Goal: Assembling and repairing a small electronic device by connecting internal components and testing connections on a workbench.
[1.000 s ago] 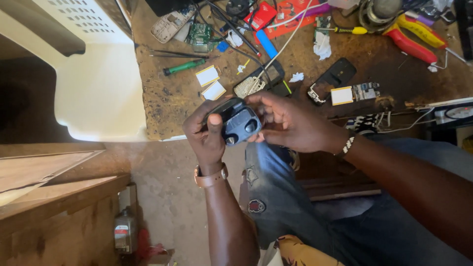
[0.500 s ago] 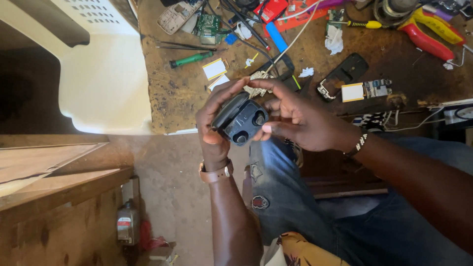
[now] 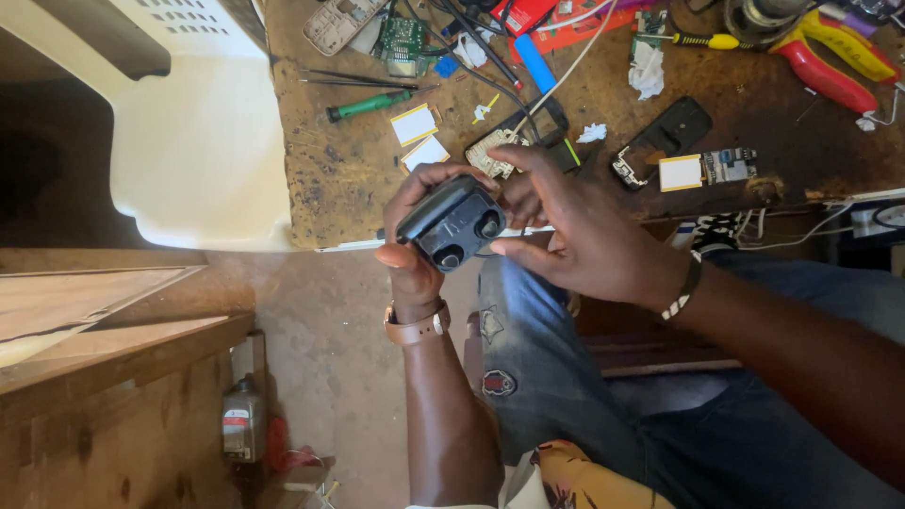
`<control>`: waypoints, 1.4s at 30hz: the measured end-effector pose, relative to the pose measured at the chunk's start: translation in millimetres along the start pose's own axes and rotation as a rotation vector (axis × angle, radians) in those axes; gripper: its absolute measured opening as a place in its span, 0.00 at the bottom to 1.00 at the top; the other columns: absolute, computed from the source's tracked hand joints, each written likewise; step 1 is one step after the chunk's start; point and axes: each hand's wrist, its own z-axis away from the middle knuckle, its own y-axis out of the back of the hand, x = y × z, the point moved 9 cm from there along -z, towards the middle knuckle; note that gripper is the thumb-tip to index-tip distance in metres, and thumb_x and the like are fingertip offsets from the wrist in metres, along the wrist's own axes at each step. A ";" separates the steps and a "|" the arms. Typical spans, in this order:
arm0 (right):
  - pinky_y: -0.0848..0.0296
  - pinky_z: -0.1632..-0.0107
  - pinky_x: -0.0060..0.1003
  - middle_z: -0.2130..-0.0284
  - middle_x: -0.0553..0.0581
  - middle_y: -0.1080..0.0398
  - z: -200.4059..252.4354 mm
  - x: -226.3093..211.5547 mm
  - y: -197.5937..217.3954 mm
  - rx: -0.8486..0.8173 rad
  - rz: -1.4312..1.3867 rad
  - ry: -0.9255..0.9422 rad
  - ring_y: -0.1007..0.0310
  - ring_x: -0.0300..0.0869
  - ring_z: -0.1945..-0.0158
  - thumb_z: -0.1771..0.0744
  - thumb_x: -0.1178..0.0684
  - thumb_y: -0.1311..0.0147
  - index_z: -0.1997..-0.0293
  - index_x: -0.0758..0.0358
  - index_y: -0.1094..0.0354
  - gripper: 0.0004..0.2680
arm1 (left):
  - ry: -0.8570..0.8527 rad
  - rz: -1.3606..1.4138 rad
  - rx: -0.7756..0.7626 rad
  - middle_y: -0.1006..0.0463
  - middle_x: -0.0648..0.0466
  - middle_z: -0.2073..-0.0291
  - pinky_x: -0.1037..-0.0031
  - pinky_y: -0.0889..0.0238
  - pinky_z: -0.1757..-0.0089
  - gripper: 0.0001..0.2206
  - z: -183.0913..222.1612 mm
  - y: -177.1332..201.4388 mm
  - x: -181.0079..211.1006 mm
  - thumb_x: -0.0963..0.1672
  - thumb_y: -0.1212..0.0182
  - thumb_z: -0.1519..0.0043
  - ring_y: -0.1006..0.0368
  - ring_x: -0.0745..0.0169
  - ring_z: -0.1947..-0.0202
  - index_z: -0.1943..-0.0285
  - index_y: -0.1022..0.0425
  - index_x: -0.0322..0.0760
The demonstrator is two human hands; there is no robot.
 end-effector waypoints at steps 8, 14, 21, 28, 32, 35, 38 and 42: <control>0.24 0.47 0.47 0.47 0.61 0.28 19.2 -61.1 16.1 0.372 0.516 0.518 0.22 0.52 0.47 0.30 0.49 0.32 0.49 0.66 0.27 0.12 | -0.037 -0.154 0.063 0.21 0.48 0.51 0.67 0.25 0.46 0.50 -1.5 1.4 5.1 0.75 0.52 0.47 0.22 0.59 0.49 0.43 0.27 0.32; 0.39 0.34 0.54 0.50 0.60 0.24 19.1 -62.4 16.4 0.445 0.518 0.476 0.20 0.52 0.48 0.30 0.51 0.33 0.54 0.63 0.28 0.09 | -0.036 -0.101 0.071 0.23 0.49 0.45 0.64 0.26 0.42 0.49 3.0 9.2 -3.2 0.74 0.46 0.47 0.24 0.57 0.44 0.40 0.28 0.33; 0.25 0.44 0.49 0.49 0.66 0.27 19.6 -65.1 18.7 0.438 0.411 0.524 0.21 0.55 0.48 0.32 0.55 0.34 0.55 0.67 0.30 0.08 | -0.061 -0.140 0.070 0.24 0.49 0.46 0.63 0.25 0.43 0.48 1.8 7.1 2.5 0.74 0.48 0.45 0.24 0.57 0.46 0.40 0.29 0.34; 0.21 0.48 0.49 0.50 0.66 0.27 21.0 -66.3 20.5 0.446 0.421 0.550 0.21 0.55 0.49 0.32 0.56 0.31 0.54 0.69 0.30 0.10 | -0.057 -0.106 0.063 0.24 0.49 0.46 0.63 0.25 0.43 0.48 1.4 6.4 2.8 0.73 0.46 0.45 0.23 0.57 0.45 0.39 0.30 0.34; 0.22 0.48 0.49 0.49 0.65 0.27 21.3 -66.5 21.8 0.441 0.405 0.537 0.21 0.56 0.49 0.32 0.55 0.31 0.54 0.67 0.30 0.10 | -0.060 -0.080 0.058 0.24 0.47 0.46 0.61 0.25 0.43 0.48 1.0 6.9 0.8 0.73 0.44 0.46 0.24 0.55 0.45 0.39 0.30 0.33; 0.22 0.48 0.49 0.50 0.65 0.27 22.2 -67.0 21.9 0.455 0.420 0.552 0.20 0.55 0.49 0.31 0.55 0.32 0.54 0.67 0.30 0.10 | -0.064 -0.102 0.055 0.24 0.48 0.47 0.62 0.24 0.43 0.48 0.5 6.2 2.5 0.73 0.45 0.45 0.23 0.56 0.46 0.39 0.30 0.33; 0.22 0.48 0.51 0.49 0.65 0.27 21.7 -63.9 21.1 0.447 0.414 0.532 0.21 0.56 0.48 0.32 0.54 0.31 0.53 0.67 0.30 0.10 | -0.058 -0.101 0.062 0.24 0.48 0.47 0.63 0.25 0.43 0.48 0.3 4.7 4.5 0.73 0.45 0.46 0.24 0.57 0.46 0.40 0.30 0.33; 0.22 0.48 0.50 0.50 0.65 0.27 21.9 -67.1 22.2 0.448 0.425 0.539 0.21 0.56 0.48 0.31 0.54 0.31 0.54 0.67 0.31 0.10 | -0.059 -0.131 0.063 0.24 0.48 0.47 0.63 0.24 0.43 0.48 0.8 4.8 4.9 0.74 0.47 0.45 0.24 0.56 0.46 0.39 0.30 0.34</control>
